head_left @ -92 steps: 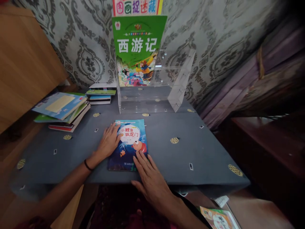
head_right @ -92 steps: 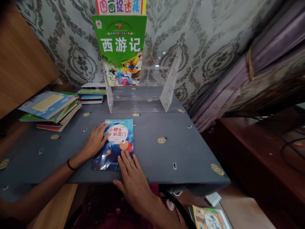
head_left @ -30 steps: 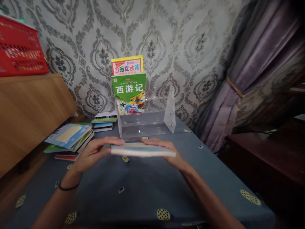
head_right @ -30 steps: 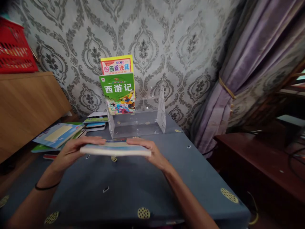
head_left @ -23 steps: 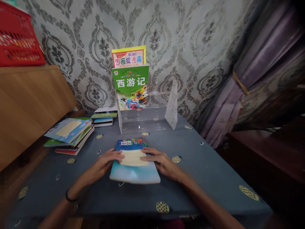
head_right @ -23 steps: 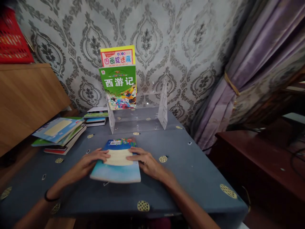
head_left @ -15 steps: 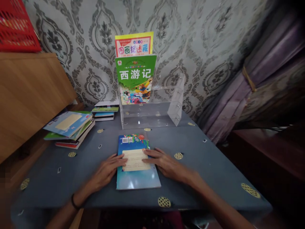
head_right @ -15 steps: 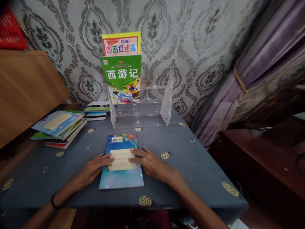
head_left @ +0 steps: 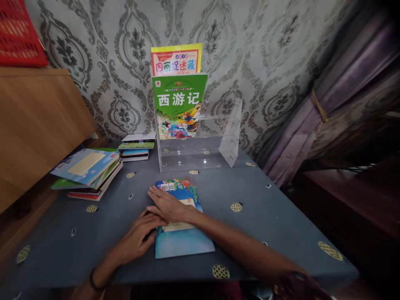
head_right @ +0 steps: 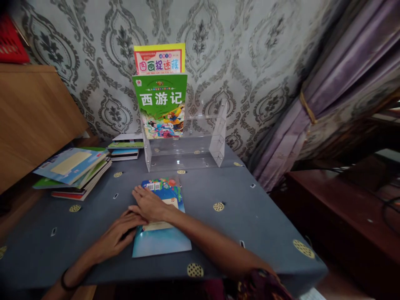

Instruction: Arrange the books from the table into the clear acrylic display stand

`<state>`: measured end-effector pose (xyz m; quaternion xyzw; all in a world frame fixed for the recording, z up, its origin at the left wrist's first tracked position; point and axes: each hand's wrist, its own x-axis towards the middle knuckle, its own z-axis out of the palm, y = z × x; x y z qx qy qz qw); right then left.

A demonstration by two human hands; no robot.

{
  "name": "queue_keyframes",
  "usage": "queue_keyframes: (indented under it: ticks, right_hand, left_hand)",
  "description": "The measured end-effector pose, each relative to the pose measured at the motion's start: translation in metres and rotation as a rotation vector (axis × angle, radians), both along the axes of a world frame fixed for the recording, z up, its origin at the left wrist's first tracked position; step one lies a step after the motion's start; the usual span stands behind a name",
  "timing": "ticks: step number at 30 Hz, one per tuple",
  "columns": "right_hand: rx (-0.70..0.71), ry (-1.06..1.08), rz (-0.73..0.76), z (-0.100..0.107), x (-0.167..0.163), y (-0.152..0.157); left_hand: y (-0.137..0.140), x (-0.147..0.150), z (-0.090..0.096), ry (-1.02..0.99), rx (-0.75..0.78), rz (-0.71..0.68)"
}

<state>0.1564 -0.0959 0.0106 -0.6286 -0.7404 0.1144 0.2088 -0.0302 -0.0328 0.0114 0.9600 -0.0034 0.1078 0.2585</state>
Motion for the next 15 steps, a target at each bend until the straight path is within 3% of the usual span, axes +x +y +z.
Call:
queue_keyframes:
  ticks: [6,15]
  right_hand:
    - [0.020,-0.065,-0.184,-0.012,0.033,-0.001]
    - [0.051,0.000,-0.306,-0.024,0.084,-0.039]
  left_hand:
    - [0.002,0.000,-0.007,-0.002,-0.019,-0.005]
    - [0.001,0.004,0.000,-0.002,-0.056,-0.002]
